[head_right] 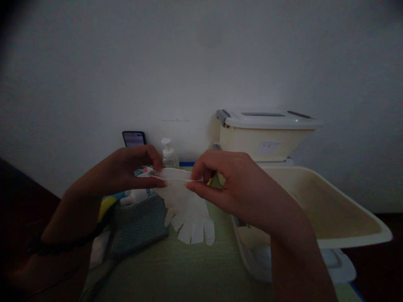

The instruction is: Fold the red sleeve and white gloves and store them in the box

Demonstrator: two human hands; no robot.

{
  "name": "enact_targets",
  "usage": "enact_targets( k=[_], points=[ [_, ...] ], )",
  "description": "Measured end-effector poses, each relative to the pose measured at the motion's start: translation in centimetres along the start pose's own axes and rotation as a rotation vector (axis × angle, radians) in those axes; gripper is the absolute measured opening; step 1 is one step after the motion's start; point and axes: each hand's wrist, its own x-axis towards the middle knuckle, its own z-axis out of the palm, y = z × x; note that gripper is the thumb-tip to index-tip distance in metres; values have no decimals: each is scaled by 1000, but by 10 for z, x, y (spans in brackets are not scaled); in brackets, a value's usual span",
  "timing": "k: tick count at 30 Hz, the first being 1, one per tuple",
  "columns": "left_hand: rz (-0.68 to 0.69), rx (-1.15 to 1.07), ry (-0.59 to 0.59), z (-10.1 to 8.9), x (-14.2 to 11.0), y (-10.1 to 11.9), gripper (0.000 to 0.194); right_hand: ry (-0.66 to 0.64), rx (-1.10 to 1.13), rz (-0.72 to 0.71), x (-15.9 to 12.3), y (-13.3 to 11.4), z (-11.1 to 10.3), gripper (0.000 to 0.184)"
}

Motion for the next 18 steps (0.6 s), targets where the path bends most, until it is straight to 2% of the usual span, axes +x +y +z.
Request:
enact_targets(
  k=[3,6,11,14,18],
  points=[
    [-11,-92,30,0,0,-3,29,-6,-20,28,0,0,-1,13],
    [-42,-91,24,0,1,-4,35,12,-19,10,0,2,1,14],
    [-63,-140,-1,-1,1,-2,13,58,-17,6,-1,6,3,29],
    [-24,-223,60,0,1,0,7,54,-36,-26,0,5,3,21],
    [-18,-318,137,4,2,3,10,51,-47,-73,1,2,5,16]
  ],
)
